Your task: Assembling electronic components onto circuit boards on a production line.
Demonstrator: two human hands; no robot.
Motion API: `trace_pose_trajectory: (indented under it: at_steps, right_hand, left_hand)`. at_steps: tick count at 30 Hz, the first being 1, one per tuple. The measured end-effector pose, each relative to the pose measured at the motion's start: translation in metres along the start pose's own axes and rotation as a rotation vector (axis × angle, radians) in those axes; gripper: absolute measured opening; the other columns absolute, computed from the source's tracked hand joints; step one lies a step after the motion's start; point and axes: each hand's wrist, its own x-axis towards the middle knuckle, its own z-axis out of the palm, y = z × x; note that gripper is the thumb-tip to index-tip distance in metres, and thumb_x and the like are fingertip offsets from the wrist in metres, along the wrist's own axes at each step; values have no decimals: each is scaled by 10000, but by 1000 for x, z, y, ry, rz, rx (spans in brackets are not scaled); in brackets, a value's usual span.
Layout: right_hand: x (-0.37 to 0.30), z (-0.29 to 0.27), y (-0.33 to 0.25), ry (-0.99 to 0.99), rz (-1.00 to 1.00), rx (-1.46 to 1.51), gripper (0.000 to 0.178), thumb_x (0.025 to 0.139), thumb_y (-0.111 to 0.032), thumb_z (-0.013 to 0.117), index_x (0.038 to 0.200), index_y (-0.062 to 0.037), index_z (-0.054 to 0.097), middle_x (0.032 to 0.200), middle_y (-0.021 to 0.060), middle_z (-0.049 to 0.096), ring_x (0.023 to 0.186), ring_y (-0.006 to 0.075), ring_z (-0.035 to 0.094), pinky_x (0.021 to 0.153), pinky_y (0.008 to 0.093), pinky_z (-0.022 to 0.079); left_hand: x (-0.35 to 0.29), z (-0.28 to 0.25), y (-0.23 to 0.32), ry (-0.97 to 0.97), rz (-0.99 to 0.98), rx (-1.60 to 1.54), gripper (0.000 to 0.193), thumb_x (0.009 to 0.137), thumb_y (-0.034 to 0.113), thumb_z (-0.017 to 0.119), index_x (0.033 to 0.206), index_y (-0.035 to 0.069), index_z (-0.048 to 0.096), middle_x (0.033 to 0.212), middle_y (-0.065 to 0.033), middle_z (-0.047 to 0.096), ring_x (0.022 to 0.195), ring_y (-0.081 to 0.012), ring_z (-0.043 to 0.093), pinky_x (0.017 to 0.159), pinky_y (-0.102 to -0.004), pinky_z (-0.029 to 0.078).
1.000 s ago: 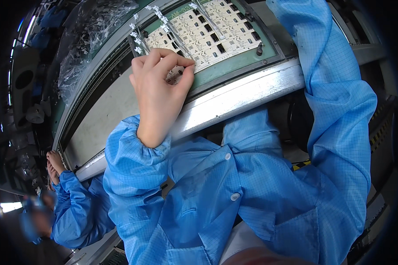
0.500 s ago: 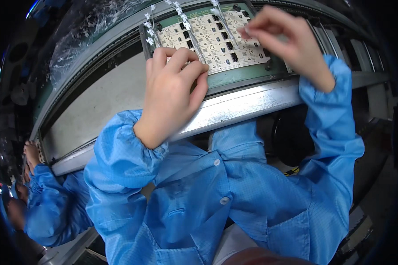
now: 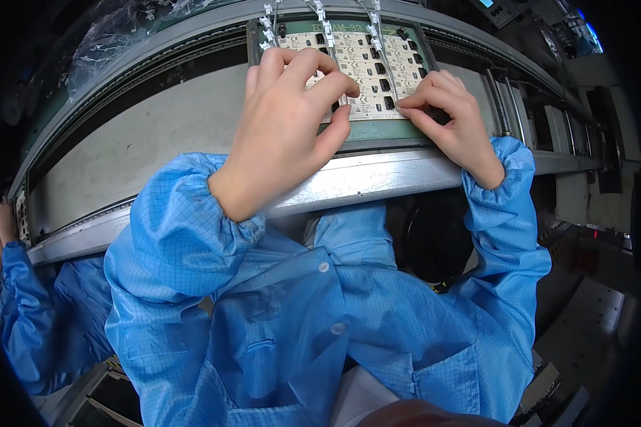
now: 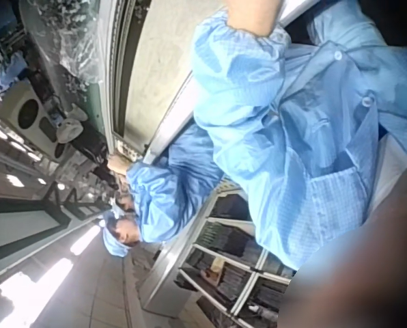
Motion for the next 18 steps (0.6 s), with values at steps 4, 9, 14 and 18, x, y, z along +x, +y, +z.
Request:
trace_pose_trajectory:
  at_steps: [4,9,14,18]
  right_hand:
    - [0,1,-1,27,-24,-100,119,799,-44,742,917,-28,745,842,53,621,842,221,562,801,332,408]
    - [3,3,-2,60,-74,-153,105,803,-43,743,908,-32,740,827,48,609,828,220,553,786,335,388]
    - [-1,4,-6,51,-49,-167,101,815,-44,749,915,-36,734,809,41,603,801,215,545,762,337,370]
    - [-5,9,-14,77,-38,-248,103,815,-48,759,913,-35,730,808,38,611,797,212,554,754,341,364]
  left_hand:
    - [1,1,1,-3,-6,-1,158,830,101,708,988,101,720,1078,-48,634,1089,-311,527,908,-430,416]
    - [2,-1,0,-2,-10,23,163,830,102,706,992,99,722,1070,-50,641,1096,-310,529,919,-436,411]
    - [2,0,-2,10,-24,27,167,830,105,704,995,97,723,1062,-48,642,1098,-308,530,919,-436,410]
    - [2,-1,0,9,-35,38,167,833,110,703,999,93,723,1061,-46,642,1103,-300,531,924,-430,405]
